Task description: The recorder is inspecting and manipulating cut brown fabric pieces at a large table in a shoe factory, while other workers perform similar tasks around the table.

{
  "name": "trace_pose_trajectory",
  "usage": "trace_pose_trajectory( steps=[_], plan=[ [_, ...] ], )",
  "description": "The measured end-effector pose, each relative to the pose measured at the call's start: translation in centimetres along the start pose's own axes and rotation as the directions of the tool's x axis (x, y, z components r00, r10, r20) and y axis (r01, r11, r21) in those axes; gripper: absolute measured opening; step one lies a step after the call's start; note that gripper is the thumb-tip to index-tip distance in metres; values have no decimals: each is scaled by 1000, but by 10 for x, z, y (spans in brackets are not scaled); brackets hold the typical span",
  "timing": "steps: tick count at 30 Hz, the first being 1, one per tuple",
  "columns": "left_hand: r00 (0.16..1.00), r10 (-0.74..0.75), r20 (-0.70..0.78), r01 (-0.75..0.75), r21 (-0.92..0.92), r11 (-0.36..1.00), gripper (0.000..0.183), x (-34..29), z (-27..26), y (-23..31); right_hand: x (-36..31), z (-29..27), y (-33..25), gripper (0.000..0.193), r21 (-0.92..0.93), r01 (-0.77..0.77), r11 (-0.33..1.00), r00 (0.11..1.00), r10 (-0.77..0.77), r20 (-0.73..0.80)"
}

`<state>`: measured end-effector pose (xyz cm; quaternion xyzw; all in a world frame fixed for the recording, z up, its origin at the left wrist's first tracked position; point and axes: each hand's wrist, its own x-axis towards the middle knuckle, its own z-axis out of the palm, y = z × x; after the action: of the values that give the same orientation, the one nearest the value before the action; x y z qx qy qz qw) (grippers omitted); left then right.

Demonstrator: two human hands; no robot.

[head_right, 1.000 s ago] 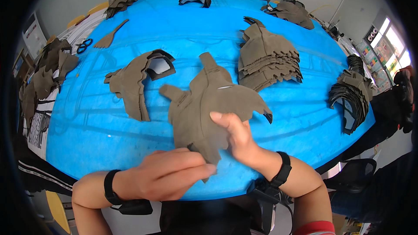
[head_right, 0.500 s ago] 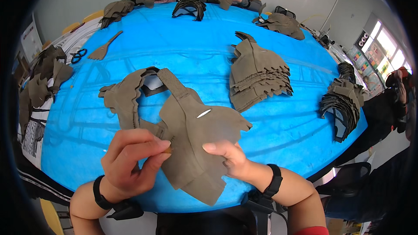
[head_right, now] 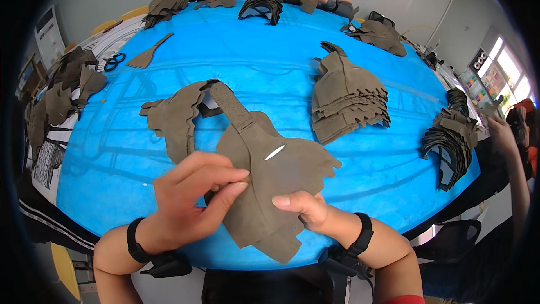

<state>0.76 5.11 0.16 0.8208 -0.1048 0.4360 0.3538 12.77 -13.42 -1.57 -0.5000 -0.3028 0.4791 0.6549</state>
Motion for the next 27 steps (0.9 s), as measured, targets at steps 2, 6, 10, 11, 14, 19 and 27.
trace_pose_trajectory(
  steps=[2,6,10,11,14,19,27],
  plan=[
    [1000,-9,21,9,-22,1000,20,-2,0,4,-1,-1,2,56,26,21,999,1000,-21,-5],
    [999,-24,38,25,-49,998,19,-4,0,5,0,2,5,55,30,100,995,995,-99,-33],
    [999,-22,33,24,-43,999,19,-5,1,8,0,6,0,69,-64,25,998,990,-34,-136],
    [999,-23,34,24,-44,999,19,-6,1,8,0,6,0,69,-79,30,996,989,-41,-142],
    [999,-27,30,28,-34,999,20,-10,1,7,1,11,-4,65,-139,21,990,991,-39,-131],
    [894,240,379,-199,-144,969,31,-22,2,19,7,3,-4,61,-172,11,985,970,-52,-235],
    [941,291,173,-289,-41,957,30,-7,-13,15,11,-5,1,47,-508,330,795,922,-386,-5]
  ],
)
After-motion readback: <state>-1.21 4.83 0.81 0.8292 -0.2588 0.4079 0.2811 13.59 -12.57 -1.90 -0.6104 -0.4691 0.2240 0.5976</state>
